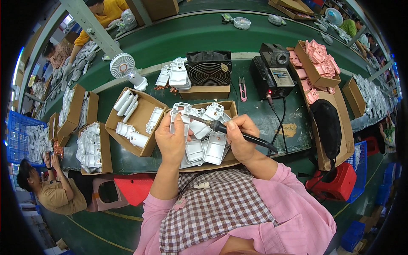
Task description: The person solders components on white plastic fan housings with a soldering iron, places the finished pieces into a cardboard box, and picks up a new stack of housings to repeat the process.
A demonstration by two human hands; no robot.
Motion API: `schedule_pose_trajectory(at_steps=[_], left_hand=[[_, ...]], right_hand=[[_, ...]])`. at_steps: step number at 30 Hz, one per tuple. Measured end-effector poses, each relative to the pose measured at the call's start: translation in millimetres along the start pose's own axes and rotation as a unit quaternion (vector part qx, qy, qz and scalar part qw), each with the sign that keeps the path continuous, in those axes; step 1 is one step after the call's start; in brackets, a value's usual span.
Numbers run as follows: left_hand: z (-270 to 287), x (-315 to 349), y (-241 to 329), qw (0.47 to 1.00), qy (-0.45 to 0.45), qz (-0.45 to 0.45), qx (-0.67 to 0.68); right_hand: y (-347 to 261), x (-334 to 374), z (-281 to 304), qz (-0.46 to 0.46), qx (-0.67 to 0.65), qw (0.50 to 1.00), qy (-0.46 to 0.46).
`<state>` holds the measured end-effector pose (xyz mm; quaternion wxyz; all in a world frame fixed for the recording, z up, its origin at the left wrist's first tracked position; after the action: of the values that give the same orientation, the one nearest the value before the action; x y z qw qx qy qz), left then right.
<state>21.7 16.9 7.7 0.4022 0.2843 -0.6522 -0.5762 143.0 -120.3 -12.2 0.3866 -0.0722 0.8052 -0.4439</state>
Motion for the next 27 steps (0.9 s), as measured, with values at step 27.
schedule_pose_trajectory(at_steps=[27], left_hand=[[6.0, 3.2, 8.1, 0.974, -0.007, -0.108, -0.200]], right_hand=[[-4.0, 1.7, -1.0, 0.005, -0.067, 0.995, 0.069]])
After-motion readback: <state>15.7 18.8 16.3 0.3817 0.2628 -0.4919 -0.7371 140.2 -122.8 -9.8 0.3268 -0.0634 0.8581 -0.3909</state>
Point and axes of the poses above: each hand's wrist, its own x-axis away from the middle knuckle, its own z-axis out of the back of the hand, y = z × x, the point moved 3 cm from there along -x, towards the middle knuckle, and after that the axes turned 15 degrees about z, right-handed, at the moved point
